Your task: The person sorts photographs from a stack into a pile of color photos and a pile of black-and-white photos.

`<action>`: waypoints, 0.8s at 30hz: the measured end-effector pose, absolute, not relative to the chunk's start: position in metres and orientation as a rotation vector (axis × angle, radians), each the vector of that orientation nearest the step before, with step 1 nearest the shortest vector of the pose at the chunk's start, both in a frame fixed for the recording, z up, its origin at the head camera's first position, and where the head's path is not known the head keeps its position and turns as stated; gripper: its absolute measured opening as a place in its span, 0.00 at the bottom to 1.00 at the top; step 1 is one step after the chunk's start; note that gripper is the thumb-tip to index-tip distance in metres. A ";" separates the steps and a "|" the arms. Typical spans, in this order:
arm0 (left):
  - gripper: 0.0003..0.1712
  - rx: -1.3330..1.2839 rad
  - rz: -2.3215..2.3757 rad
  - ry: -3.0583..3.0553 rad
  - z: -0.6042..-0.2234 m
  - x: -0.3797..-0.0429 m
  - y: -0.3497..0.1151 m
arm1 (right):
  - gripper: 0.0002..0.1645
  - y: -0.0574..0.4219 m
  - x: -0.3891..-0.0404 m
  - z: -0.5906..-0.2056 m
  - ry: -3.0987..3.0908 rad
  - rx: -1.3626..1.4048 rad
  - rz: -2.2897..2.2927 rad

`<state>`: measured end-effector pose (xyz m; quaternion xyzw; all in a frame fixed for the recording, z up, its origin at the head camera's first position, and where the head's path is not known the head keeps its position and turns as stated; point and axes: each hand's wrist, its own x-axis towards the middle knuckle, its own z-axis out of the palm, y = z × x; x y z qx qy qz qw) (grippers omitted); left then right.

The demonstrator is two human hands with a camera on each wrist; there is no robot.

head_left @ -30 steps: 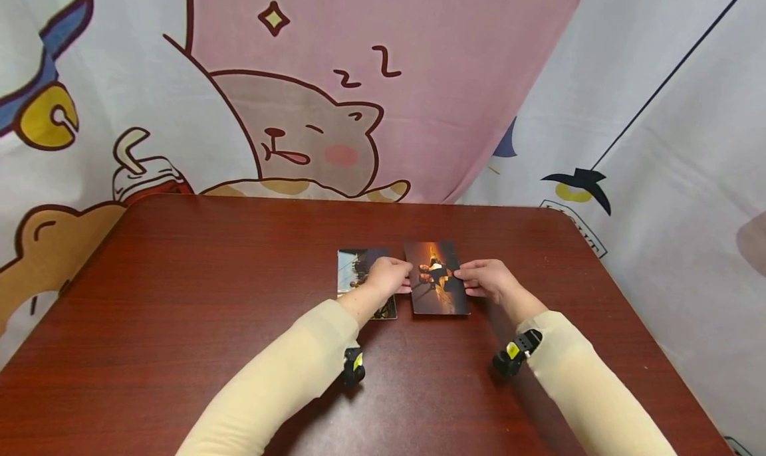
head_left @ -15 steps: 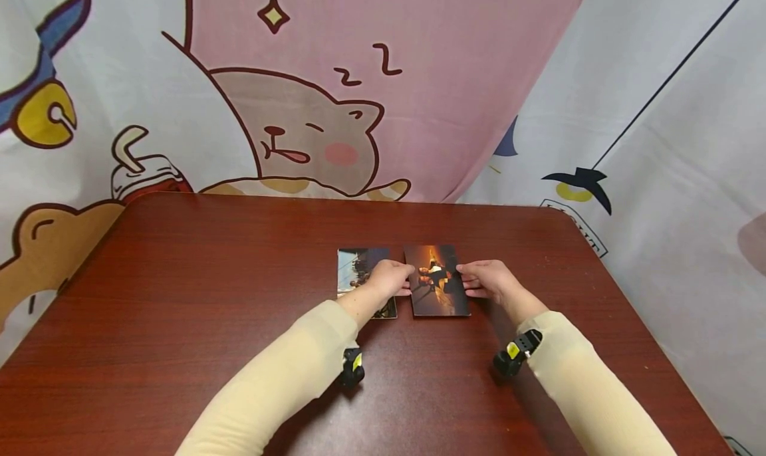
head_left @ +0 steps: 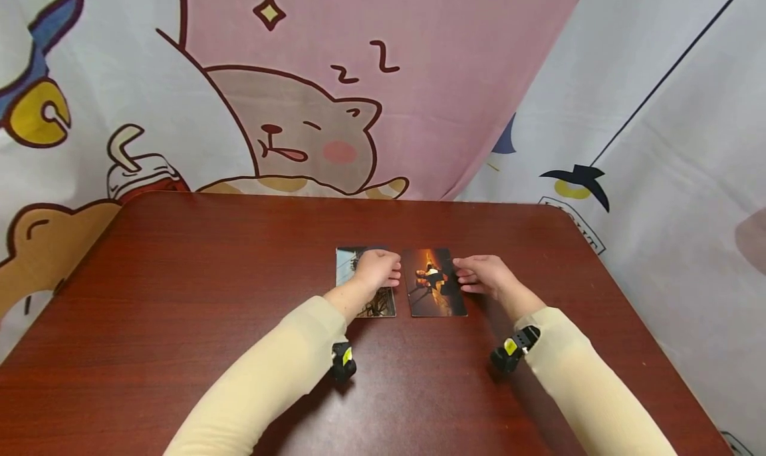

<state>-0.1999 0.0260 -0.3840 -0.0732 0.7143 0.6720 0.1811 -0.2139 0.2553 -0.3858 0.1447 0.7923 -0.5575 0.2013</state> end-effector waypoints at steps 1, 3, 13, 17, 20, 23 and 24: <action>0.20 -0.205 1.900 2.009 -0.383 -0.200 0.022 | 0.31 0.254 -0.214 -0.385 2.206 0.395 -1.558; 0.19 -0.205 1.911 1.993 -0.381 -0.201 0.015 | 0.31 0.250 -0.214 -0.383 2.200 0.381 -1.548; 0.21 -0.247 1.912 1.965 -0.378 -0.206 -0.021 | 0.31 0.236 -0.217 -0.383 2.182 0.300 -1.538; 0.21 -0.282 1.906 1.977 -0.379 -0.207 -0.035 | 0.30 0.227 -0.218 -0.383 2.161 0.274 -1.561; 0.22 -0.316 1.907 1.984 -0.382 -0.208 -0.045 | 0.29 0.220 -0.219 -0.382 2.147 0.263 -1.567; 0.22 -0.349 1.920 1.983 -0.386 -0.209 -0.056 | 0.29 0.214 -0.220 -0.383 2.121 0.265 -1.579; 0.22 -0.355 1.925 1.984 -0.387 -0.209 -0.059 | 0.30 0.211 -0.220 -0.384 2.112 0.271 -1.582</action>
